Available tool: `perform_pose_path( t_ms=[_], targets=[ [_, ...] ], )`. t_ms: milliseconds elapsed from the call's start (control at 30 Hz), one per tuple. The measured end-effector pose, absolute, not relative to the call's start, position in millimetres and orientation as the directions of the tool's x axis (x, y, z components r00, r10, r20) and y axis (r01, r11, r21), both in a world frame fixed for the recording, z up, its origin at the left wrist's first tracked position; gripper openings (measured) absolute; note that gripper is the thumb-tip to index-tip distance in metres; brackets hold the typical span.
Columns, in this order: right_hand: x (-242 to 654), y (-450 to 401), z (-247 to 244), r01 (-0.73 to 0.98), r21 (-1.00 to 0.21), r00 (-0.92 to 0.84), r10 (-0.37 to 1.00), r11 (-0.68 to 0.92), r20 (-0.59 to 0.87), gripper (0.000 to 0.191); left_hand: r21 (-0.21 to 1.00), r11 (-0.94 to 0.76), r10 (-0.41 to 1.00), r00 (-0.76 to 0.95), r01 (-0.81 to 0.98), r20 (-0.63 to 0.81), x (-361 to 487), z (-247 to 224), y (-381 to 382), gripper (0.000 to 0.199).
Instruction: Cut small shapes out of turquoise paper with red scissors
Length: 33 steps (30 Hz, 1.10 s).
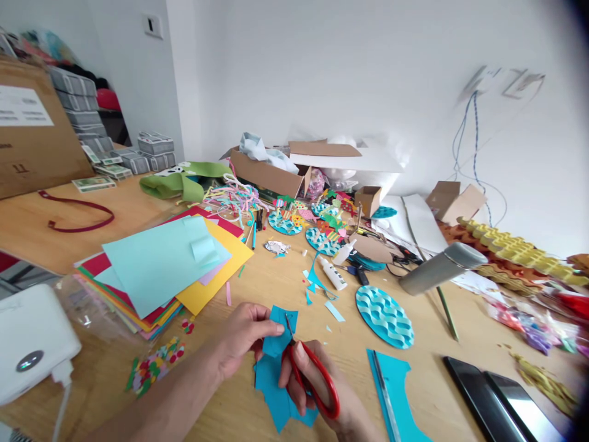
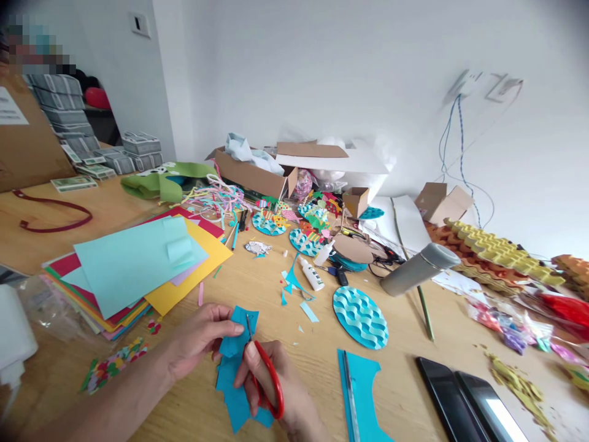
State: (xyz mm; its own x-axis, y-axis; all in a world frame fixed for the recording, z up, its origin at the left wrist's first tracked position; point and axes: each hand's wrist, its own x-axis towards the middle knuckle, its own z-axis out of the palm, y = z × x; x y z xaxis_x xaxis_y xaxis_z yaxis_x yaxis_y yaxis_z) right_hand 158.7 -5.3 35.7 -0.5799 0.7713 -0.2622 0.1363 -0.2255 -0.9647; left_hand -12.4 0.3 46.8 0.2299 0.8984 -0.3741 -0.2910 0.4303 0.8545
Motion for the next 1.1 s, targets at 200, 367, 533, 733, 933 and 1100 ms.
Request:
perform_pose_path(
  t_ms=[200,367,533,733,933,1100],
  targets=[
    [158,-3,32,0.105,-0.956,-0.609,0.743,-0.273,-0.279,0.067,0.877,0.406,0.908,0.224,-0.258,-0.354,-12,43,1,0.028],
    [158,-3,27,0.089,-0.949,-0.609,0.738,-0.301,-0.291,0.068,0.908,0.355,0.932,0.161,-0.222,-0.325,-13,45,0,0.026],
    [158,-4,29,0.094,-0.942,-0.592,0.743,-0.322,-0.313,0.068,0.914,0.355,0.931,0.165,-0.197,-0.326,-13,47,1,0.025],
    [160,-3,26,0.092,-0.933,-0.604,0.725,-0.349,-0.331,0.070,0.911,0.369,0.924,0.175,-0.186,-0.339,-13,46,2,0.025],
    [161,-1,23,0.090,-0.940,-0.616,0.723,-0.329,-0.312,0.070,0.910,0.370,0.924,0.173,-0.188,-0.340,-13,46,2,0.027],
    [158,-3,30,0.136,-0.940,-0.573,0.748,-0.314,-0.333,0.069,0.905,0.373,0.924,0.175,-0.203,-0.341,-13,45,2,0.028]
  ],
)
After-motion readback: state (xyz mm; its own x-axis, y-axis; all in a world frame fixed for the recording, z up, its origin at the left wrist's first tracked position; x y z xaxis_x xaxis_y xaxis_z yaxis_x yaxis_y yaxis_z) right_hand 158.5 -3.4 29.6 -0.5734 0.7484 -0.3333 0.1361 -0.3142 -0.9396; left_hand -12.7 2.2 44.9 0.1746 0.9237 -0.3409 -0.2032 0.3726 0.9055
